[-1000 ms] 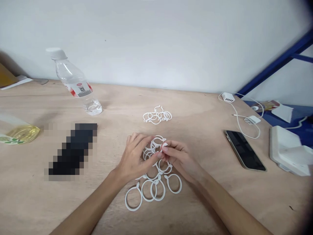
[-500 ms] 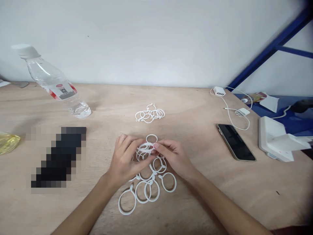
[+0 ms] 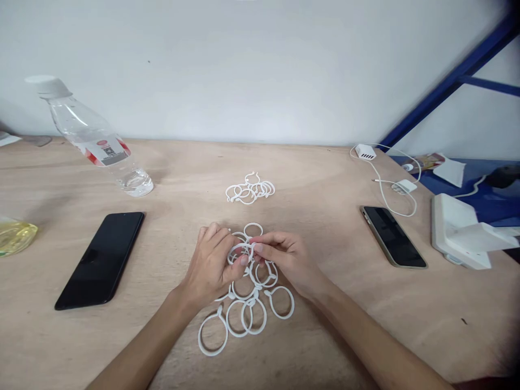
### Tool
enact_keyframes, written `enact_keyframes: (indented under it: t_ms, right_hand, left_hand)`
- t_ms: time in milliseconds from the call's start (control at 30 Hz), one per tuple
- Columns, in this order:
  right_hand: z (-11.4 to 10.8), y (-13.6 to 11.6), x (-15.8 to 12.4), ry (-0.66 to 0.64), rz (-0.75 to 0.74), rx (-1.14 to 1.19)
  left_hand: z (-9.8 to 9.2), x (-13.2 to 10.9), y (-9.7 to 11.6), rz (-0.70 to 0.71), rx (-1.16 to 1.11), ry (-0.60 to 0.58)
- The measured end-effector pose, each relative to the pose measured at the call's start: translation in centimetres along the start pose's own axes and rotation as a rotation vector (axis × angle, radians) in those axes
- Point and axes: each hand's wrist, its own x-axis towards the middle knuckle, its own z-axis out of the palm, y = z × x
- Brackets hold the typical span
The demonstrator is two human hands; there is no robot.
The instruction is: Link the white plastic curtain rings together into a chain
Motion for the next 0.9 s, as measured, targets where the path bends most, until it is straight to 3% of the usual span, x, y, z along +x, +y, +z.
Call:
enact_keyframes:
  t_ms: [167,300,367,533,700,800,900]
  right_hand:
    - [-0.3,0.6,0.1,-0.012,0.014,0.024]
    - [-0.7,-0.6,0.3,-0.093,0.012,-0.099]
    - [-1.0,-1.6,1.2,-0.081,-0.053,-0.235]
    - [-1.5,-2.5,6.0,0.171,-0.453,-0.772]
    - [-1.5,-1.0,9.5,0.135,-0.550,-1.239]
    - [-1.6,-0.7,9.2,0.136,-0.583,-1.254]
    - [-1.6,-1.2,7.6,0.138,-0.586,-1.095]
  left_hand:
    - [0.2,-0.1,-0.1,0.033,-0.024,0.019]
    - [0.4,-0.1,-0.1,0.015,0.008,0.052]
    - [0.5,-0.1,-0.1,-0.007,0.033,0.079]
    - [0.5,-0.1,0.2,-0.011,0.102,0.098]
    - [0.4,-0.1,0.4,-0.035,0.101,0.103]
    - [0.4,-0.1,0.5,-0.039,0.097,0.103]
    - [0.3,0.0,0.6,-0.045,0.097,0.092]
